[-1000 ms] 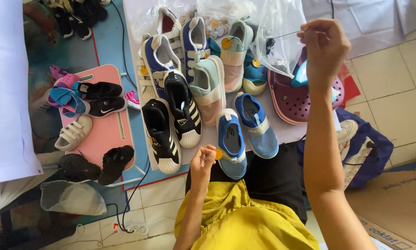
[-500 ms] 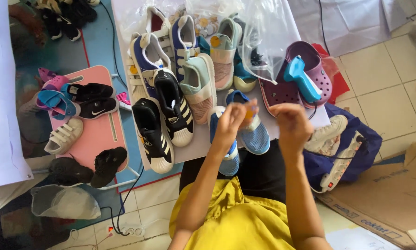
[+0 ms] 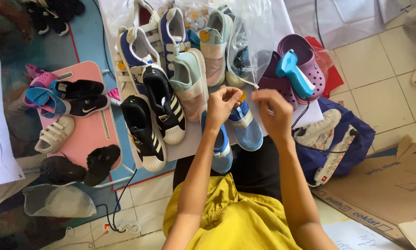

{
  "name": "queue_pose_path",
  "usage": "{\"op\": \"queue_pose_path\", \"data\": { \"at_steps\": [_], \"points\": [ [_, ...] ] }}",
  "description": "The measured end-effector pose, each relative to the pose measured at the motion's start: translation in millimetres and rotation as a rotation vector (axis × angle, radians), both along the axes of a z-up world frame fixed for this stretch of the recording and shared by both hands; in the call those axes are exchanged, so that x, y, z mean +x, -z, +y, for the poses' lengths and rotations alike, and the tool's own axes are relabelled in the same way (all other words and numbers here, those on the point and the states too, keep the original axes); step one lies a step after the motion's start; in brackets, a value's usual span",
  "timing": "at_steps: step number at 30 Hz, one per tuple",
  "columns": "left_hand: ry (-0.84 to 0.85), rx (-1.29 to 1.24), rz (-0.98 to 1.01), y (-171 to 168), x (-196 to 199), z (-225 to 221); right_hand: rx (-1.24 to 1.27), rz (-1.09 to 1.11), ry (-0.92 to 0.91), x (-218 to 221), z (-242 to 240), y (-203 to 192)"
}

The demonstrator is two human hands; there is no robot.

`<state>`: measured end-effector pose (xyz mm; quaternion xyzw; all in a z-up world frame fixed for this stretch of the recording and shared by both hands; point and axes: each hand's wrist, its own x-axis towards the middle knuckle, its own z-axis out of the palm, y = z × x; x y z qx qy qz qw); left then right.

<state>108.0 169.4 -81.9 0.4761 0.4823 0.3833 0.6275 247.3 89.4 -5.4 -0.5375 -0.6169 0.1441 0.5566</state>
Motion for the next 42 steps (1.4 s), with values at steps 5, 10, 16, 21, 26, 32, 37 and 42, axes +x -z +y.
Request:
{"op": "queue_pose_path", "data": {
  "at_steps": [5,10,16,21,26,32,37,42],
  "points": [
    [0.033,0.016,0.068,7,2,0,-0.121,-0.282,0.065,3,54,8],
    [0.043,0.070,0.175,8,-3,1,-0.264,-0.426,0.025,9,87,34],
    [0.002,0.045,0.195,2,-2,-1,-0.317,-0.238,0.131,18,84,39],
    [-0.111,0.065,0.102,-4,0,3,-0.333,-0.208,0.166,30,77,42],
    [-0.091,0.041,-0.107,14,-3,1,-0.265,-0.277,0.209,34,74,41],
    [-0.057,0.041,-0.116,18,-6,1,-0.236,-0.243,0.162,23,79,37],
    [-0.029,0.045,-0.075,15,-5,1,-0.300,-0.392,0.002,19,89,34],
    [-0.022,0.054,-0.027,10,-6,0,-0.328,-0.461,0.015,20,89,38]
  ]
}}
